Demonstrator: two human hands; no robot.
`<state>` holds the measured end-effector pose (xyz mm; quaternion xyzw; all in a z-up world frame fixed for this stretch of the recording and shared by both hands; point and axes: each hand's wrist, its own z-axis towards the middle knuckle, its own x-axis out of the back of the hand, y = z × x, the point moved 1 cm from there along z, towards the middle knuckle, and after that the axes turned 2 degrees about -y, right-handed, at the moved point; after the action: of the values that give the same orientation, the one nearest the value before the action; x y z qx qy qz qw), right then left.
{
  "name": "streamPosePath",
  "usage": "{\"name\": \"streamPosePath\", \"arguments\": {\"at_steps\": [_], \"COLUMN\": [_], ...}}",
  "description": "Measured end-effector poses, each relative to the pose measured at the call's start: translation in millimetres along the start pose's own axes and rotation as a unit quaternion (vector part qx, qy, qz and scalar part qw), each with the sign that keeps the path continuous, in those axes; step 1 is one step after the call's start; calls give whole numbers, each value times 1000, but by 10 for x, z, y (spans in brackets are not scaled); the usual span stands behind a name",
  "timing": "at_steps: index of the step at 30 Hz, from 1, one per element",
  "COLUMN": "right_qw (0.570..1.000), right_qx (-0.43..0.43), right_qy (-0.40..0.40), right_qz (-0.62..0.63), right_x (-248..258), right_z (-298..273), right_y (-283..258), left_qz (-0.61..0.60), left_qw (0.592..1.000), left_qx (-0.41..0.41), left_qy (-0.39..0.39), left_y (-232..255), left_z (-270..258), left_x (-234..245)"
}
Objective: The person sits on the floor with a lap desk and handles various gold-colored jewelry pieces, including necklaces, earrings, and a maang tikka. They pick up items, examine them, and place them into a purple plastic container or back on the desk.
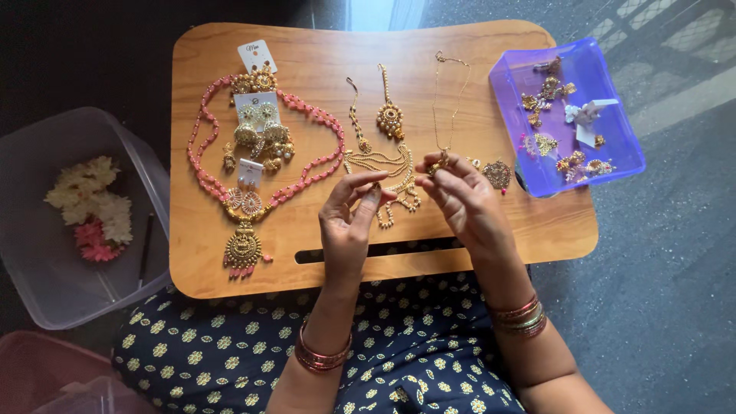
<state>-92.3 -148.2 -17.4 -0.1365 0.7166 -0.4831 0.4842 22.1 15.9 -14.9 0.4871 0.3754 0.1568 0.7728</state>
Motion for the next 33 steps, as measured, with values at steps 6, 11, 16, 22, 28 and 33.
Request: {"name": "streamPosePath", "arguments": {"at_steps": [6,11,16,22,28,33], "right_qw": [997,996,987,965,975,970], "right_qx": [0,43,64,116,121,119], "right_qy": [-7,-7,12,23,9,42], "right_qz": [-80,-80,-150,-236,-185,-210], "right_x": [-197,-263,-325,-421,-452,-466], "right_z": [-92,-88,-104,-113,-95,-103], "right_y": [22,82,125,157,187,190], "left_qz": [-4,-5,0,14,28,28], "left_qw": [999,998,998,998,998,997], "left_qx": [47,59,64,41,34,61], "left_qy": [16,12,22,37,34,36], "left_y": [11,23,18,31,30,28], "left_z": [-2,35,48,50,51,59], "left_x": [33,69,91,108,128,115]}}
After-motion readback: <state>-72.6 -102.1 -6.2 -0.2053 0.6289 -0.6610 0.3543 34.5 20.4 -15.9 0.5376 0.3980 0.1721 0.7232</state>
